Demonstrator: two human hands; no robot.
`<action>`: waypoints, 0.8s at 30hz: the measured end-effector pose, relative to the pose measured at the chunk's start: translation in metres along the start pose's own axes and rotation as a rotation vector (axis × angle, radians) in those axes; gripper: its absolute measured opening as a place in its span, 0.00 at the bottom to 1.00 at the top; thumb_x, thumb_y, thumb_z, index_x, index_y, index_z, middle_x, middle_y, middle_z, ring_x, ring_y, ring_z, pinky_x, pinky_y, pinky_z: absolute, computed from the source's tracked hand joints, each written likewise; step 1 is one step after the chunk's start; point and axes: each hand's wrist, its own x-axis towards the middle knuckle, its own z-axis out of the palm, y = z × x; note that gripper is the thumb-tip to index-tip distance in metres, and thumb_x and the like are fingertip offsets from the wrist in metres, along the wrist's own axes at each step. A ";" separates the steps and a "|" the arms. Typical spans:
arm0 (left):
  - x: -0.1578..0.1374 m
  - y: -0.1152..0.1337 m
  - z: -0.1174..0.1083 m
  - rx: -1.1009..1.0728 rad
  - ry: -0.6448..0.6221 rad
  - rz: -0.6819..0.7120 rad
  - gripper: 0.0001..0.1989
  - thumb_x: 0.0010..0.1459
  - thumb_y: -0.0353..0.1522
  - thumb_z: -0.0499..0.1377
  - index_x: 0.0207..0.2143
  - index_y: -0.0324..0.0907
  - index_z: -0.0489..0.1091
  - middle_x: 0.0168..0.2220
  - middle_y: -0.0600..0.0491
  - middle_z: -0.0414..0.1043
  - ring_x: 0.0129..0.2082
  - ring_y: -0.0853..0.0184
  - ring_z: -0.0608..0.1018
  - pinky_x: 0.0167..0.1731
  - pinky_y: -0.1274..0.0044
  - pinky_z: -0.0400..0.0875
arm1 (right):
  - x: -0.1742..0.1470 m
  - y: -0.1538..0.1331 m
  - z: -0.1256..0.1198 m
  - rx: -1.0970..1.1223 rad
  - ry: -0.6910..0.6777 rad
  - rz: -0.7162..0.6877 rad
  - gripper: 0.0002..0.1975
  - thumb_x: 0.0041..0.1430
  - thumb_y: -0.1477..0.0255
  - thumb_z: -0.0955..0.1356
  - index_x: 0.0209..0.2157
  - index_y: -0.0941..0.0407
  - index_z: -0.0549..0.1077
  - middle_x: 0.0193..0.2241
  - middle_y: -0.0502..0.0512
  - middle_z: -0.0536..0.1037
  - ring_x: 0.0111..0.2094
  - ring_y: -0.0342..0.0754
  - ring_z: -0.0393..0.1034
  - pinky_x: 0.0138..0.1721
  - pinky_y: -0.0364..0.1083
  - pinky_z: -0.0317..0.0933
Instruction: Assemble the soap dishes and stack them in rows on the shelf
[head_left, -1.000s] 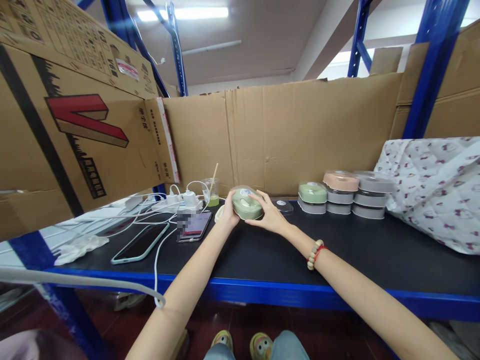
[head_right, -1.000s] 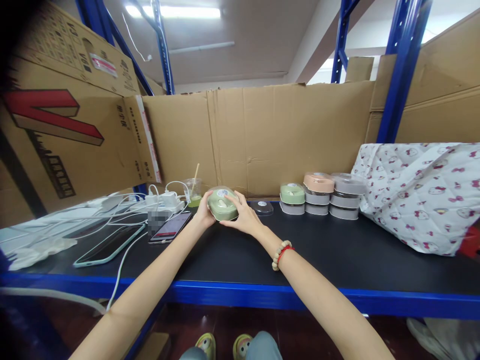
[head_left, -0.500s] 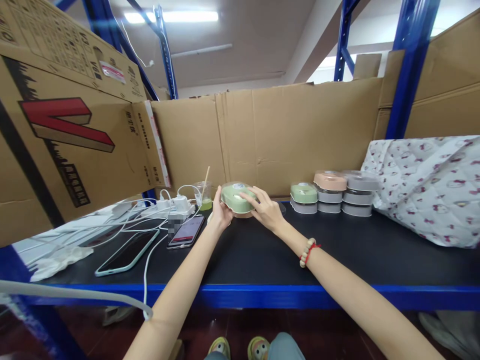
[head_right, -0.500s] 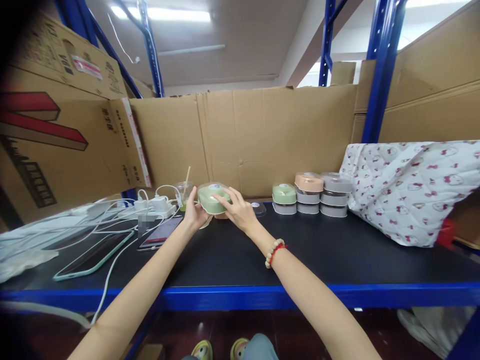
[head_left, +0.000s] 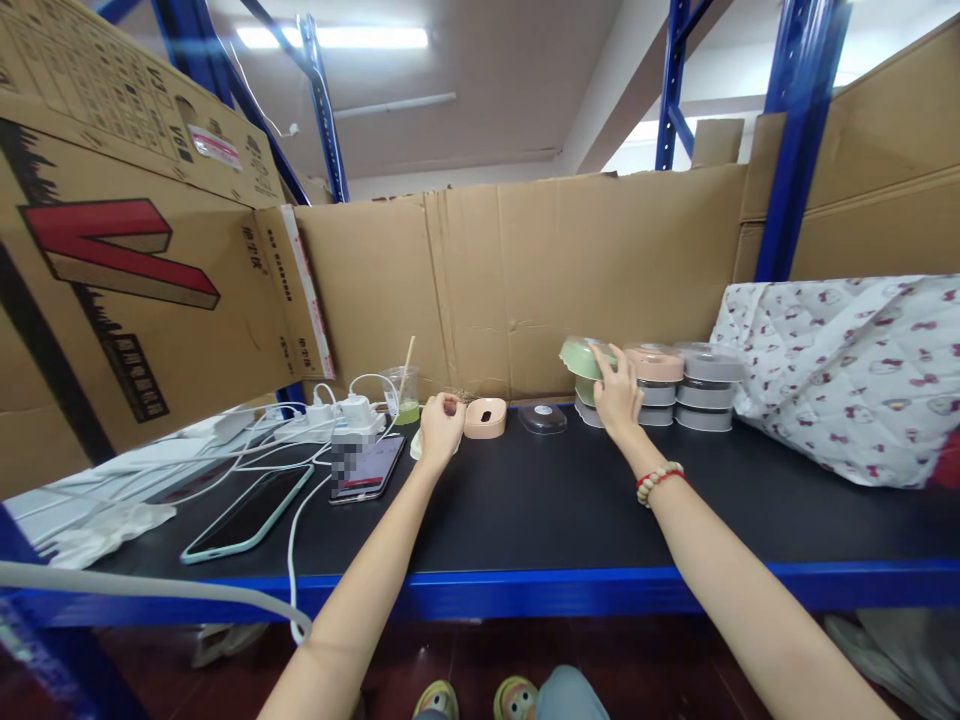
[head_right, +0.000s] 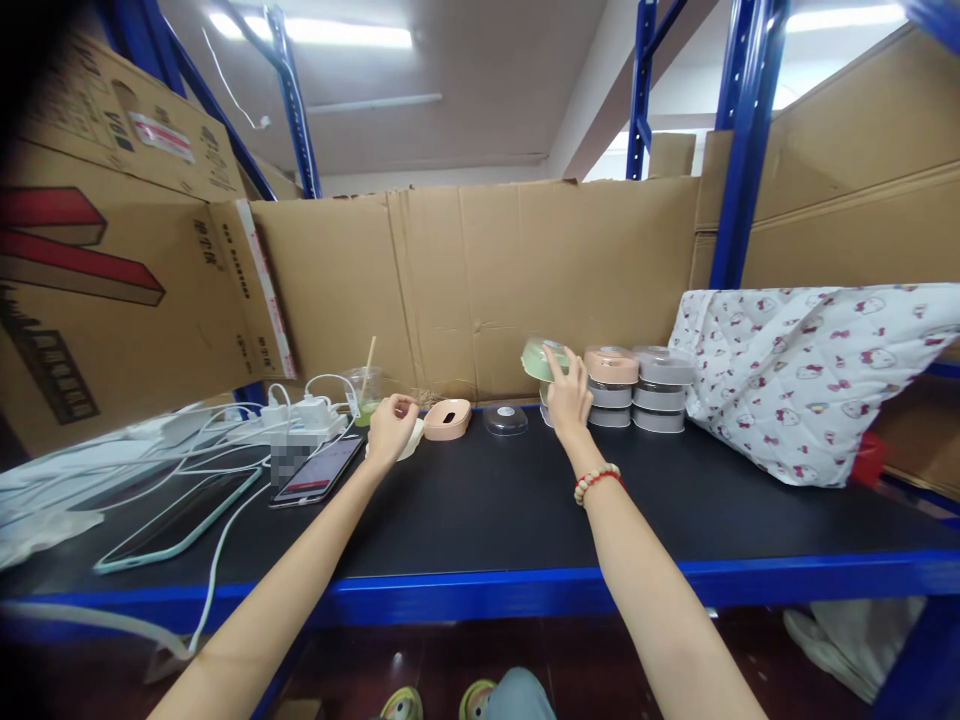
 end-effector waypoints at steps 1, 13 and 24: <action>-0.001 -0.001 0.000 0.077 -0.018 0.038 0.04 0.47 0.26 0.54 0.22 0.42 0.63 0.28 0.51 0.66 0.37 0.63 0.72 0.44 0.72 0.64 | 0.000 0.004 0.001 0.002 0.005 0.022 0.30 0.51 0.81 0.55 0.55 0.49 0.66 0.54 0.60 0.61 0.55 0.59 0.55 0.43 0.59 0.66; -0.005 0.001 -0.004 0.360 -0.099 0.007 0.12 0.53 0.28 0.52 0.41 0.40 0.66 0.40 0.45 0.69 0.46 0.58 0.70 0.45 0.71 0.63 | 0.001 0.027 0.021 -0.099 -0.003 0.019 0.28 0.55 0.66 0.63 0.57 0.57 0.59 0.60 0.68 0.47 0.61 0.64 0.41 0.56 0.64 0.46; -0.005 -0.018 -0.001 0.570 -0.234 -0.184 0.11 0.50 0.27 0.54 0.36 0.37 0.72 0.53 0.31 0.61 0.53 0.43 0.64 0.49 0.61 0.55 | -0.025 -0.037 0.032 0.010 -0.231 -0.199 0.28 0.52 0.73 0.62 0.56 0.61 0.59 0.58 0.69 0.55 0.61 0.59 0.47 0.60 0.63 0.37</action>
